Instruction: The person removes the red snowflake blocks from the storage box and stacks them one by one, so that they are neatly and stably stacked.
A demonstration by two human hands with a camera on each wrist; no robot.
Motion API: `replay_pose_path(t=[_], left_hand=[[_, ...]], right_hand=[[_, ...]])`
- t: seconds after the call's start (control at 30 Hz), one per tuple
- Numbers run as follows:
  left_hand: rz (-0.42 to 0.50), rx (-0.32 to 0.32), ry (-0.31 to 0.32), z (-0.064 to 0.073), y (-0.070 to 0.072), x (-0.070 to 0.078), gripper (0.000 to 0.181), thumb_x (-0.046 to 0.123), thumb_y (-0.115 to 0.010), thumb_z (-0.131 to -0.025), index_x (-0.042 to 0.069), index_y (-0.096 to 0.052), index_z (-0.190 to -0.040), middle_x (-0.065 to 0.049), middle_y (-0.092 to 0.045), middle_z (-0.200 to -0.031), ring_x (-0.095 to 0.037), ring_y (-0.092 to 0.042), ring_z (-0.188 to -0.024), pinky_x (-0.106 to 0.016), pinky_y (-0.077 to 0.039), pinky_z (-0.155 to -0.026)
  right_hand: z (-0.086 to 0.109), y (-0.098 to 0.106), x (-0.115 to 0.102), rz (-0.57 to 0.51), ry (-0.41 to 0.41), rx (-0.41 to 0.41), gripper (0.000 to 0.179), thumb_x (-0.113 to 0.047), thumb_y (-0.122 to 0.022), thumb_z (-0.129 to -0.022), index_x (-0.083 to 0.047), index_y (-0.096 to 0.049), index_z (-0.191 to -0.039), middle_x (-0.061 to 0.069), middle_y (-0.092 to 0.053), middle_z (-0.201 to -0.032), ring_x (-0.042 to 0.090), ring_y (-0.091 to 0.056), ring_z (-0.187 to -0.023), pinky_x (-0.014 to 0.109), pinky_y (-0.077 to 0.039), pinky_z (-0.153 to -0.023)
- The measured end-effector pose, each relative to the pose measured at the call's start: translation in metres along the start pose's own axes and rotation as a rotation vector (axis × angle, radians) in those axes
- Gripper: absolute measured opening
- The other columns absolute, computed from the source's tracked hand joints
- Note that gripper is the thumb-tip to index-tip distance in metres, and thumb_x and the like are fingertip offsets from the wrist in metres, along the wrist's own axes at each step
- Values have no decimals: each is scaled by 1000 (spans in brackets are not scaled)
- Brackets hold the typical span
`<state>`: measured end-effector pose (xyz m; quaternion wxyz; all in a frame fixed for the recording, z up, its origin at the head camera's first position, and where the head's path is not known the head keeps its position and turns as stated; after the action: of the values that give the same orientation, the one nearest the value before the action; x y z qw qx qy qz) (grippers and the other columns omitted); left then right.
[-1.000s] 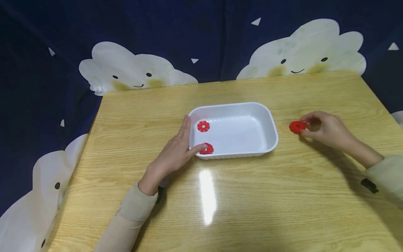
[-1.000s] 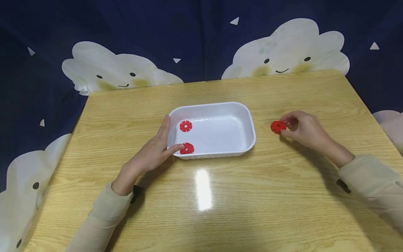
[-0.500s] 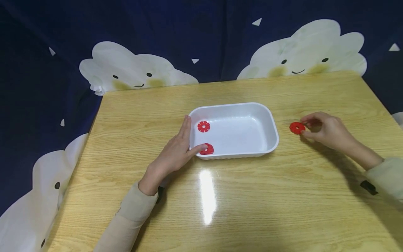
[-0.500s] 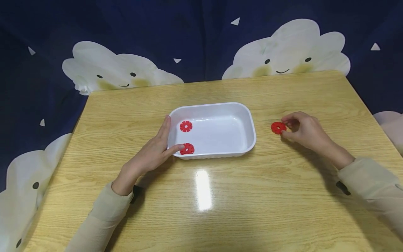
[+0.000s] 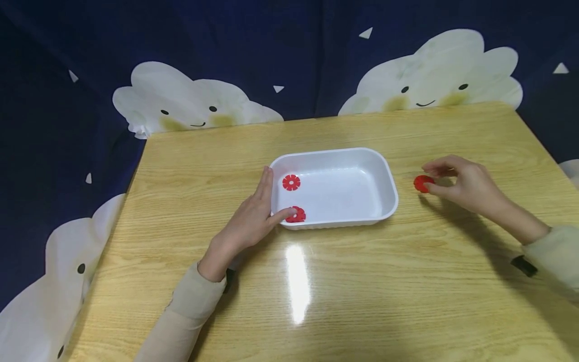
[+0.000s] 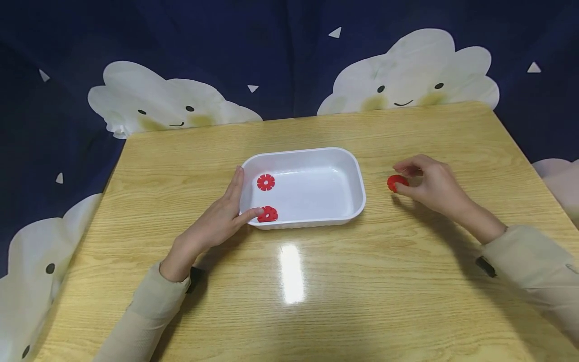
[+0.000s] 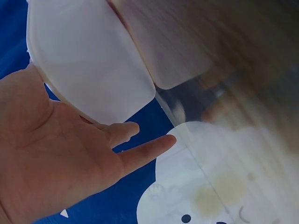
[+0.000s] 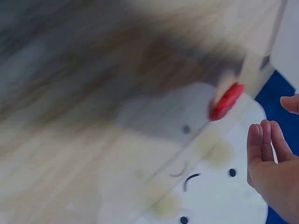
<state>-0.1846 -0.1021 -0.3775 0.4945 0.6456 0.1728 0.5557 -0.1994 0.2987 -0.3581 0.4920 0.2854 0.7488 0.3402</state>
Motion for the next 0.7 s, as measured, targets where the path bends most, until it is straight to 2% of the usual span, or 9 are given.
replay_pose_path(t=[0.23, 0.37, 0.53, 0.7], left_hand=[[-7, 2, 1, 0, 0, 0, 106, 63, -52, -92, 3, 9, -155, -14, 8, -163, -20, -1, -148, -38, -16, -117], [-5, 4, 3, 0, 0, -1, 106, 64, -51, -92, 3, 8, -155, -14, 7, -163, -20, -1, -148, -38, -16, -117], [-4, 8, 3, 0, -1, -3, 105, 64, -51, -92, 3, 8, -155, -14, 7, -163, -19, -1, -148, -37, -16, -117], [-5, 9, 2, -1, -1, -3, 105, 64, -50, -93, 3, 8, -155, -13, 7, -163, -20, -2, -148, -36, -16, -117]], right_hand=[[-12, -4, -39, -78, 91, -5, 39, 9, -81, -72, 1, -69, -108, 12, -67, -99, -8, -56, -89, 4, -42, -79], [-22, -11, -60, -121, 157, -20, 39, 11, -80, -71, 1, -68, -107, 8, -67, -99, -2, -59, -90, 8, -46, -78], [-34, -26, -83, -162, 238, -43, 39, 9, -83, -70, 1, -69, -106, 8, -67, -99, 11, -62, -87, 11, -46, -82], [-44, -47, -102, -208, 303, -94, 40, 8, -83, -70, 0, -68, -106, 9, -67, -100, 16, -63, -87, 13, -47, -83]])
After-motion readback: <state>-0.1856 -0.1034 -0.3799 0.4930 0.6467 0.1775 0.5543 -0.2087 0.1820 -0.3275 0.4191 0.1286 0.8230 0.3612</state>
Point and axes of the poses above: each hand's wrist, its own z-axis away from the middle knuckle, its own y-axis out of the back of the hand, x = y × z, the point moved 6 cm from there along -z, towards the middle knuckle
